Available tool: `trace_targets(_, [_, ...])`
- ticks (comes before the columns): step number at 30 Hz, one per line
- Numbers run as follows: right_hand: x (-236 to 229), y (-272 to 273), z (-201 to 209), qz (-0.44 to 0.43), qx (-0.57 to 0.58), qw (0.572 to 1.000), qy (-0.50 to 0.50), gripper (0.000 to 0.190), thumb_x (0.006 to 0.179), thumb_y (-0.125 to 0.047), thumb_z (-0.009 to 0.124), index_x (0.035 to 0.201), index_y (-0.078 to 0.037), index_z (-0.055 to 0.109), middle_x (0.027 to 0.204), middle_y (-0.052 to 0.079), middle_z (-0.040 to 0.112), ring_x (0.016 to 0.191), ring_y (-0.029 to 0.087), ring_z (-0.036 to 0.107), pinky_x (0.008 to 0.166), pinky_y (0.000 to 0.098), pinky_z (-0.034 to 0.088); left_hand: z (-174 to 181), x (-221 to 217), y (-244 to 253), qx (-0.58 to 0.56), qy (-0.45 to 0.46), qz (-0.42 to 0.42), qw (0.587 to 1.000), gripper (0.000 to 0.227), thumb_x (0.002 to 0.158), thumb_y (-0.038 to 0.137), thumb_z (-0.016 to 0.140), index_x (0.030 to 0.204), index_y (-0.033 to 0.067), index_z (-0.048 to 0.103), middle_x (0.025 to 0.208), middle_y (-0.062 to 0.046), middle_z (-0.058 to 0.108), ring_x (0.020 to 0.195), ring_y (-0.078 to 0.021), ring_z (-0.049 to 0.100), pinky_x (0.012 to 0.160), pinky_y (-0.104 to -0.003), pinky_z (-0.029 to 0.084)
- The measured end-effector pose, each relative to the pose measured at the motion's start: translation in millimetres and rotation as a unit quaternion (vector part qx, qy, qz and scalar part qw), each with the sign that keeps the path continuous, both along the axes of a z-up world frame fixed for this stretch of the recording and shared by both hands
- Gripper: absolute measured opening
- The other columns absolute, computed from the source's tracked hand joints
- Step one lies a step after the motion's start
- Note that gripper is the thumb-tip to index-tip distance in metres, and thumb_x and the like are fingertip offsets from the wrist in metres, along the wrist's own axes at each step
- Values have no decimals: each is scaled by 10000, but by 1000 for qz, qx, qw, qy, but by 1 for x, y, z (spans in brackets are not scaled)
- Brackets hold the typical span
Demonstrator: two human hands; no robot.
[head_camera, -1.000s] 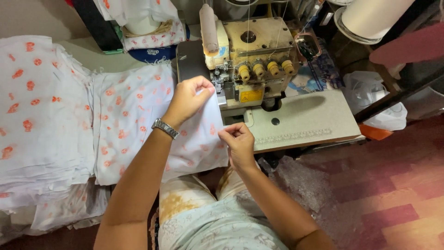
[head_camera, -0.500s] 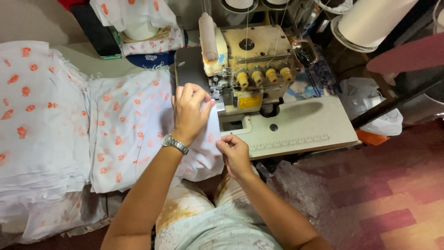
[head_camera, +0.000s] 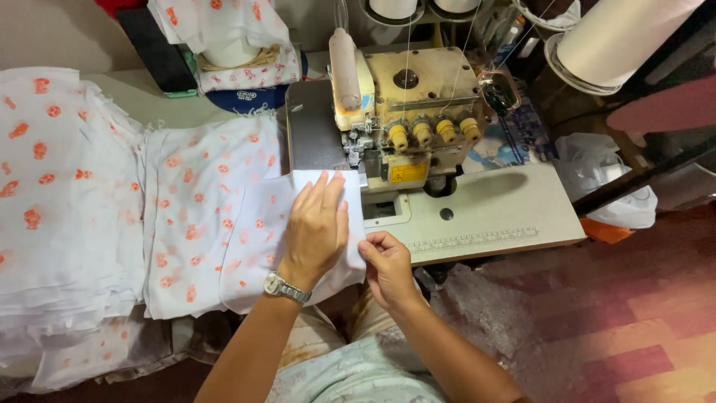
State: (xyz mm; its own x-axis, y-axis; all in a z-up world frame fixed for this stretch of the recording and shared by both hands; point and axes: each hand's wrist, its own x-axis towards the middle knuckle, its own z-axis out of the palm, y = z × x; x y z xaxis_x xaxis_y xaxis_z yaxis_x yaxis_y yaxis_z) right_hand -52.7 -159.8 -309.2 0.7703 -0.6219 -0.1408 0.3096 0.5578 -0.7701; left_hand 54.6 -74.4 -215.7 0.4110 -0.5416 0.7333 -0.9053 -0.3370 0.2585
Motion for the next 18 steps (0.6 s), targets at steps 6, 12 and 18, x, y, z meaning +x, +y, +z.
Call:
trace_targets(6, [6, -8, -5, -15, 5, 1000, -2, 114, 891, -16, 700, 916, 47, 608, 648, 55, 579, 585, 121, 590, 560, 243, 529, -6, 7, -14, 25, -35, -21, 999, 355, 957, 226, 505, 1266, 97, 620, 1336, -206, 592, 1270, -387, 539, 1074, -475, 379])
trace_targets(12, [15, -12, 2, -27, -5, 1000, -11, 103, 889, -24, 703, 913, 31, 619, 633, 36, 590, 572, 95, 585, 561, 207, 508, -11, 15, -24, 38, -34, 11, 999, 370, 955, 254, 501, 1275, 141, 648, 1374, -255, 544, 1309, -436, 488, 1070, -516, 363])
trace_targets(18, [23, -18, -6, -32, -11, 999, -15, 130, 890, -40, 705, 917, 52, 617, 608, 78, 606, 532, 132, 603, 531, 232, 519, -16, 19, -27, 44, -39, 39, 997, 394, 940, 293, 501, 1295, 202, 647, 1382, -272, 528, 1313, -455, 478, 1070, -536, 352])
